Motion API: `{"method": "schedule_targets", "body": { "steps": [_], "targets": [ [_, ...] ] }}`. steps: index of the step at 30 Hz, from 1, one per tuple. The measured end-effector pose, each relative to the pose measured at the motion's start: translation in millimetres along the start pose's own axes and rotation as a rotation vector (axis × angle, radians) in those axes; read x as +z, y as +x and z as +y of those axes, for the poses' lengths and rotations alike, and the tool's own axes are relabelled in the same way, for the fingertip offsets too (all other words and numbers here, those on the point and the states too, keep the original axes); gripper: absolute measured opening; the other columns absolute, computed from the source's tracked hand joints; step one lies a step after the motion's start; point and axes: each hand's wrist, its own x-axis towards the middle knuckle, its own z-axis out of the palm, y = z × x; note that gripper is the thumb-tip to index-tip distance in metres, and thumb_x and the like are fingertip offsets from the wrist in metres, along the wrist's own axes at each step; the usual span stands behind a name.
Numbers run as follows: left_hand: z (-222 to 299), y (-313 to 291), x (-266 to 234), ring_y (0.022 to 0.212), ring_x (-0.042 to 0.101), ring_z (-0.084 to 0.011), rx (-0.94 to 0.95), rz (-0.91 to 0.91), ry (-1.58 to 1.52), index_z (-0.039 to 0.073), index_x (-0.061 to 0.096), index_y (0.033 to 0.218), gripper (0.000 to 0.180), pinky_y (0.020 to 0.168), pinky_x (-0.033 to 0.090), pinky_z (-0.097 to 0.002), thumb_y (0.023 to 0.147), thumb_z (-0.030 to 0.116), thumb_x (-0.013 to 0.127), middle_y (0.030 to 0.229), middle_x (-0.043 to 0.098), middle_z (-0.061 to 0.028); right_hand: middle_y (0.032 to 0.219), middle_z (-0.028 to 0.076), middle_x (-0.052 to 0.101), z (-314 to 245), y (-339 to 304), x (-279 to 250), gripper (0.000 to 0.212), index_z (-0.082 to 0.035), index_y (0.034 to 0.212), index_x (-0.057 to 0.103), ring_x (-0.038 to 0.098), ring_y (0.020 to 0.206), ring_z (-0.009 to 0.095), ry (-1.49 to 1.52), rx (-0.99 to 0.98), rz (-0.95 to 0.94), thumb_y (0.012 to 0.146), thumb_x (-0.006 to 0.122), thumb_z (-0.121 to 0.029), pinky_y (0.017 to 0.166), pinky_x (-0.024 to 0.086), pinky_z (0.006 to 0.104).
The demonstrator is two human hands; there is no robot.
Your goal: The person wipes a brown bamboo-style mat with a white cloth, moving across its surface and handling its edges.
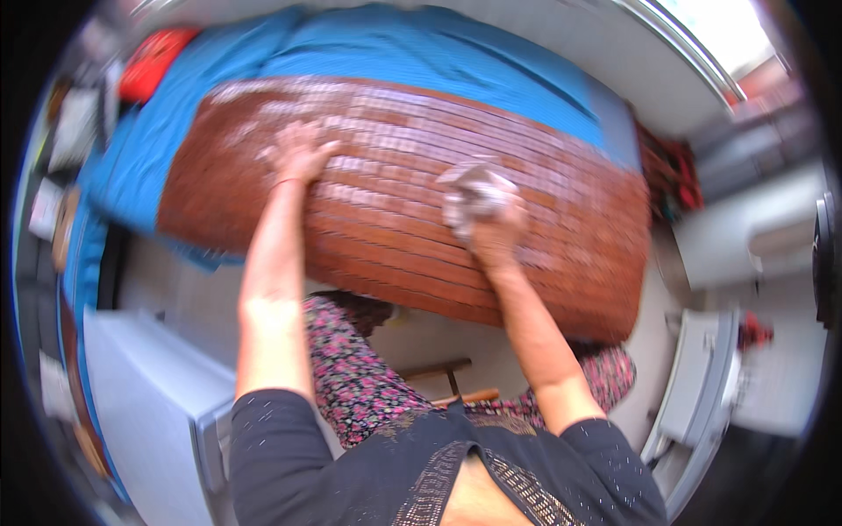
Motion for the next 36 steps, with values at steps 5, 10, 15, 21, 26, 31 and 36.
{"method": "schedule_targets", "body": {
  "steps": [5, 10, 15, 21, 26, 31, 36],
  "targets": [
    [16, 0, 45, 0.134, 0.026, -0.0402, 0.072, 0.032, -0.058, 0.023, 0.046, 0.133, 0.049, 0.105, 0.021, -0.0616, 0.092, 0.050, 0.039, 0.149, 0.026, -0.0129, 0.123, 0.006, 0.056, -36, -23, -19, 0.016, -0.014, 0.079, 0.068, 0.050, 0.110, 0.030, 0.106, -0.327, -0.256, 0.063, 0.067, -0.012, 0.089, 0.038, 0.0463],
    [141, -103, 70, 0.143, 0.010, -0.0366, 0.252, -0.191, -0.489, 0.023, 0.030, 0.146, 0.060, 0.108, 0.000, -0.0633, 0.096, 0.055, 0.023, 0.155, 0.018, -0.0099, 0.108, -0.004, 0.061, 12, -54, -69, 0.006, -0.020, 0.074, 0.068, 0.056, 0.097, 0.021, -0.060, -0.204, -0.215, 0.071, 0.063, -0.017, 0.078, 0.045, 0.0383],
    [159, -178, 48, 0.144, 0.010, -0.0284, 0.303, 0.010, -0.122, 0.015, 0.027, 0.147, 0.064, 0.110, 0.003, -0.0606, 0.096, 0.054, 0.026, 0.155, 0.017, -0.0106, 0.099, -0.003, 0.062, 114, -61, -166, 0.012, -0.022, 0.080, 0.071, 0.057, 0.088, 0.023, -0.394, 0.116, -0.219, 0.073, 0.063, -0.015, 0.071, 0.046, 0.0386],
    [192, -192, 34, 0.144, 0.011, -0.0279, 0.142, -0.006, 0.032, 0.016, 0.024, 0.148, 0.066, 0.111, 0.007, -0.0598, 0.094, 0.052, 0.031, 0.155, 0.017, -0.0125, 0.105, 0.002, 0.056, 184, -86, -236, 0.017, -0.020, 0.084, 0.071, 0.052, 0.096, 0.025, -0.551, 0.382, -0.021, 0.070, 0.066, -0.012, 0.077, 0.043, 0.0420],
    [248, -200, 52, 0.142, 0.018, -0.0238, 0.280, -0.026, -0.192, 0.018, 0.033, 0.143, 0.056, 0.109, 0.008, -0.0641, 0.096, 0.048, 0.028, 0.154, 0.020, -0.0088, 0.101, 0.001, 0.060, 117, -88, -173, 0.017, -0.019, 0.080, 0.070, 0.052, 0.093, 0.024, -0.355, 0.067, -0.173, 0.067, 0.064, -0.010, 0.080, 0.039, 0.0436],
    [251, -197, 84, 0.141, 0.021, -0.0276, 0.821, 0.275, -0.650, 0.013, 0.046, 0.132, 0.044, 0.106, 0.010, -0.0657, 0.097, 0.036, 0.037, 0.151, 0.026, -0.0144, 0.140, 0.021, 0.037, 79, -61, -184, 0.076, -0.011, 0.141, 0.032, 0.030, 0.134, 0.039, 0.239, -0.011, -0.638, 0.068, 0.055, -0.013, 0.112, 0.018, 0.0503],
    [302, -271, 16, 0.139, 0.022, -0.0346, 0.711, 0.257, -0.557, 0.011, 0.036, 0.141, 0.066, 0.108, 0.011, -0.0608, 0.088, 0.047, 0.051, 0.148, 0.027, -0.0214, 0.105, 0.011, 0.065, 148, -36, -265, 0.037, -0.002, 0.113, 0.062, 0.061, 0.098, 0.017, 0.808, 0.432, -0.371, 0.079, 0.047, 0.005, 0.089, 0.048, 0.0288]
  ]
}}
